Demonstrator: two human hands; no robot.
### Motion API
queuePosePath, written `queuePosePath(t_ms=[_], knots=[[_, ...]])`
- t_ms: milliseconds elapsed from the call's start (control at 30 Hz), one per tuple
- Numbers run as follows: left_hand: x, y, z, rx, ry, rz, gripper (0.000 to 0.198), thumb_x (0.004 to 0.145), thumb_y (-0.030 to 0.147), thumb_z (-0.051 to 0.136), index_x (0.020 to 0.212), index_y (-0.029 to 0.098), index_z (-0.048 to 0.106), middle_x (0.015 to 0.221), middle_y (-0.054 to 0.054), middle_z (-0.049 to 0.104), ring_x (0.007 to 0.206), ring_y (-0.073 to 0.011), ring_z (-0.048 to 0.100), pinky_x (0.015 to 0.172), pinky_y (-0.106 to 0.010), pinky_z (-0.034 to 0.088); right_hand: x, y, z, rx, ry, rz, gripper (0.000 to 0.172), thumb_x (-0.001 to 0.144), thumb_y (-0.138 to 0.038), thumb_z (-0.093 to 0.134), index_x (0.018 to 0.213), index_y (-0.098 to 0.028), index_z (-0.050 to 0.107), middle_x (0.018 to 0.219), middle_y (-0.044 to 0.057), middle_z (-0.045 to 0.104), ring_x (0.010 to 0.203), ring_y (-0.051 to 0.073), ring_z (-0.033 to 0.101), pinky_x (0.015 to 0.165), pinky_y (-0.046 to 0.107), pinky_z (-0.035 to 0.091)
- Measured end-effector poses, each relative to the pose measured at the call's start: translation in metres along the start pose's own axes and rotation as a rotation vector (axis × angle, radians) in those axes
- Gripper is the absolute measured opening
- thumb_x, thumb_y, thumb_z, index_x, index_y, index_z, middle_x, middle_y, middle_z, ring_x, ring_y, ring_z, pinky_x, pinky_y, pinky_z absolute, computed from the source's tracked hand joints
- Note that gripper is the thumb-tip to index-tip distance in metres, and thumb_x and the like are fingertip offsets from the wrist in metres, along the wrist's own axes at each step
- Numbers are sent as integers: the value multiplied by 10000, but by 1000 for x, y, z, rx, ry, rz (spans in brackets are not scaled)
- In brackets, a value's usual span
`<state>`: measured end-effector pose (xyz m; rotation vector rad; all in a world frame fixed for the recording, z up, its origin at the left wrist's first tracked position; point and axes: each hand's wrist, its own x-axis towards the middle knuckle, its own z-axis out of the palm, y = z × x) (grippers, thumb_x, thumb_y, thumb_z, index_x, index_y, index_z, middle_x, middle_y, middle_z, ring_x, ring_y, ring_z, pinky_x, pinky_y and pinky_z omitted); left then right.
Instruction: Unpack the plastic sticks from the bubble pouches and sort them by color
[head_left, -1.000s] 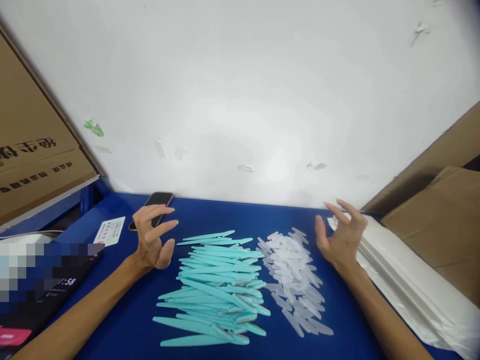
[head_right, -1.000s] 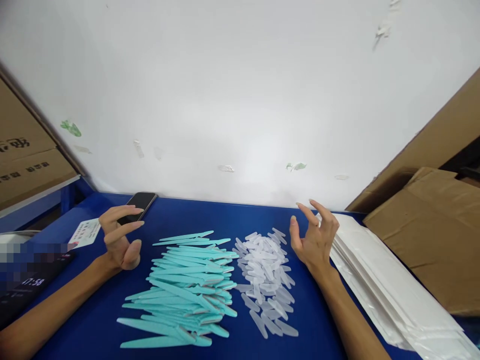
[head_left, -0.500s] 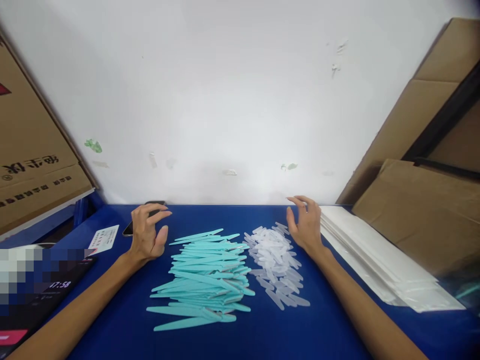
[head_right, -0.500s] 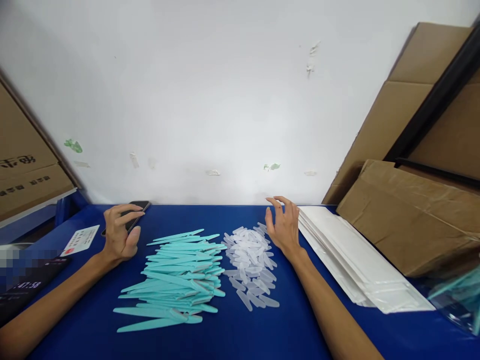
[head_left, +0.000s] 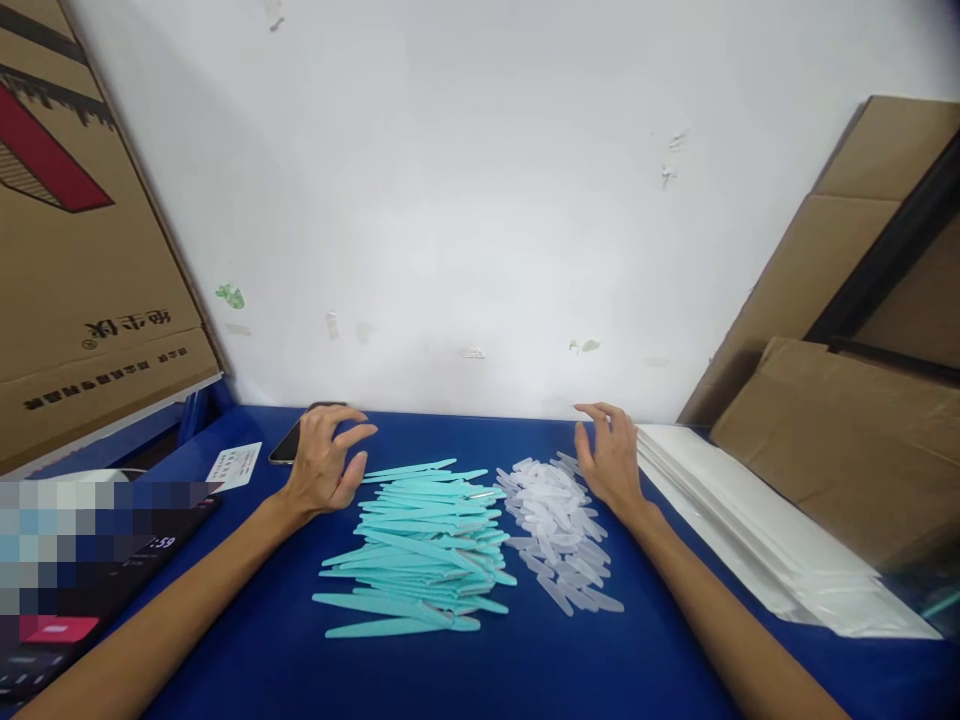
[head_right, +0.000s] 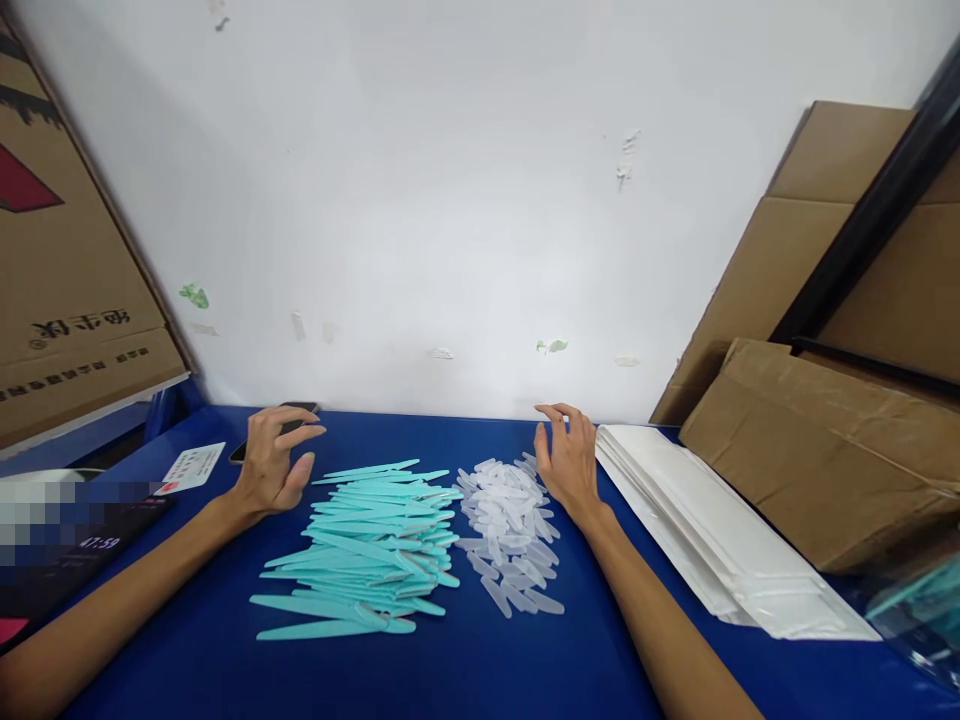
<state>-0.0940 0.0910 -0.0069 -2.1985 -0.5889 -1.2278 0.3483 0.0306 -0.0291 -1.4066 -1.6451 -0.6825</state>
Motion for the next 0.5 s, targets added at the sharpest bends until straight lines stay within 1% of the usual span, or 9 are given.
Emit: queuePosePath(t_ms=[133, 300, 500], knots=[[1, -1, -1, 14, -19, 21, 404, 855, 219, 520, 1255, 272, 517, 1148, -117, 610, 1031, -323, 596, 892, -532, 448, -1, -2, 2, 19, -29, -11, 308, 995, -225, 456, 1272, -206, 589, 1177, 143, 575, 1089, 310, 555, 962, 503, 431], [5, 1, -1, -4, -39, 37, 394, 860, 242, 527, 1252, 275, 532, 1152, -118, 609, 1023, -337, 592, 880, -535, 446, -2, -1, 2, 5, -62, 20, 334, 993, -211, 446, 1298, -194, 580, 1182, 152, 562, 1112, 318, 541, 981, 507, 421], [7, 5, 5, -77, -28, 89, 419, 847, 213, 531, 1264, 247, 540, 1132, -138, 619, 1021, -357, 599, 880, -550, 442, -4, 0, 5, -39, -114, 24, 326, 1002, -204, 453, 1303, -220, 578, 1200, 126, 575, 1083, 280, 556, 993, 449, 424]])
